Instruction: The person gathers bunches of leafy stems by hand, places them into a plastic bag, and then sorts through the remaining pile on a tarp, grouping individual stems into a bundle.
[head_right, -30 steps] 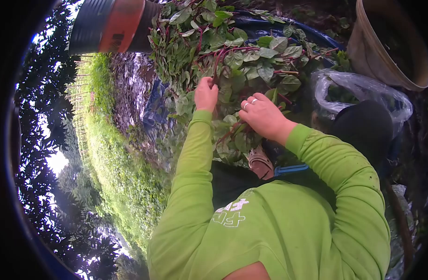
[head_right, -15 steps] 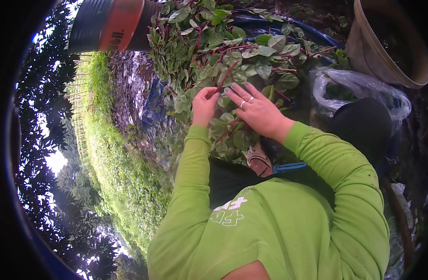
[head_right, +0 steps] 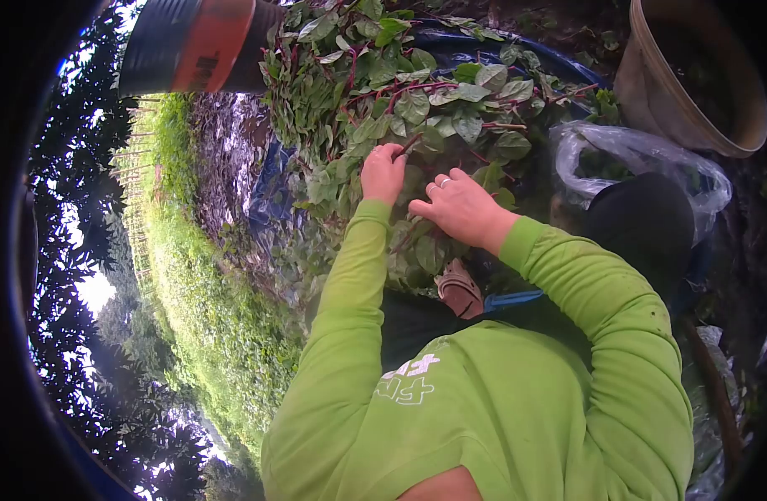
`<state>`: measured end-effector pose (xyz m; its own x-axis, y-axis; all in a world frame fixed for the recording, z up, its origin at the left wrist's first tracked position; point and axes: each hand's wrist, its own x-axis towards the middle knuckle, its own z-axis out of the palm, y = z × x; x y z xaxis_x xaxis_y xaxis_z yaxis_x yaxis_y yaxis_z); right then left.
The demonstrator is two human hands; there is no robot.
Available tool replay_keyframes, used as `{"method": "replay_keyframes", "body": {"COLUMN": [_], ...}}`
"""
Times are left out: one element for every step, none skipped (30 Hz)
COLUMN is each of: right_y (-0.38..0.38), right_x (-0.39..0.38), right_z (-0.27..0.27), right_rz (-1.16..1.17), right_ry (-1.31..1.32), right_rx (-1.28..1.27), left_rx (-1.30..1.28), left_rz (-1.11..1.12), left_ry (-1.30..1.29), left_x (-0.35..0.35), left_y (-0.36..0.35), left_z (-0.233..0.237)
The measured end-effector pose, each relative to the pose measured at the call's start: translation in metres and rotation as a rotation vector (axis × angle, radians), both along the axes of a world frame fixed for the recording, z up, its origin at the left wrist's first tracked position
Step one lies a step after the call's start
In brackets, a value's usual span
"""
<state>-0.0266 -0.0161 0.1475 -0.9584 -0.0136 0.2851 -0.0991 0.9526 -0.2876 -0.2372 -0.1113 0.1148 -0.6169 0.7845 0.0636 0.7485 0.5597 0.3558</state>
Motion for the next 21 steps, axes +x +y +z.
{"method": "replay_keyframes", "body": {"right_y": [0.0,0.004,0.005,0.006,0.007,0.009,0.012,0.014,0.016,0.014,0.015,0.016,0.017,0.018,0.018,0.017,0.019,0.02,0.021,0.023,0.024], "right_x": [-0.001,0.001,0.001,0.001,0.001,0.0,0.001,0.002,0.004,0.006,0.008,0.009,0.009,0.009,0.01,0.01,0.01,0.01,0.011,0.012,0.013], "right_z": [0.0,0.006,0.005,0.004,0.003,0.003,0.003,0.003,0.002,-0.001,-0.002,-0.002,-0.004,-0.009,-0.009,-0.008,-0.007,-0.004,-0.002,-0.001,-0.004], "right_rz": [-0.006,-0.001,-0.047,-0.089,-0.13,-0.155,-0.184,-0.214,-0.246,-0.25,-0.24,-0.232,-0.224,-0.208,-0.194,-0.179,-0.167,-0.162,-0.157,-0.15,-0.163], "right_ry": [-0.006,0.014,0.057,0.1,0.145,0.094,0.043,-0.011,-0.067,-0.056,-0.012,0.034,0.08,0.084,0.012,-0.059,-0.129,-0.123,-0.119,-0.115,-0.033], "right_rx": [0.002,0.01,-0.001,-0.014,-0.025,-0.039,-0.054,-0.071,-0.087,-0.116,-0.096,-0.073,-0.051,-0.036,-0.057,-0.076,-0.092,-0.099,-0.107,-0.117,-0.108], "left_rx": [-0.04,0.016,0.073,0.131,0.179,0.139,0.094,0.045,-0.005,-0.053,-0.175,-0.285,-0.386,-0.236,-0.086,0.002,0.095,0.018,-0.059,-0.138,-0.16], "left_rz": [0.022,0.017,0.017,0.023,0.102,0.149,0.195,0.185,0.174,0.16,-0.034,-0.221,-0.398,-0.273,-0.145,-0.17,-0.194,-0.182,-0.17,-0.156,-0.165], "left_ry": [-0.104,-0.361,-0.618,-0.875,-1.178,-1.31,-1.439,-1.439,-1.441,-1.444,-1.205,-0.953,-0.69,-0.419,-0.149,0.084,0.317,0.307,0.296,0.284,0.246], "left_x": [0.006,0.008,0.01,0.013,0.019,0.025,0.027,0.026,0.026,0.025,0.016,-0.003,-0.018,-0.028,-0.039,-0.054,-0.069,-0.074,-0.078,-0.076,-0.076], "left_y": [0.001,-0.003,-0.01,-0.019,-0.021,-0.027,-0.03,-0.026,-0.022,-0.019,-0.01,0.008,0.029,0.05,0.07,0.087,0.098,0.104,0.109,0.113,0.111], "left_z": [0.009,0.006,0.001,-0.003,0.011,0.022,0.031,0.039,0.046,0.049,0.05,0.048,0.046,0.041,0.037,0.024,0.009,0.001,-0.007,-0.006,-0.004]}}
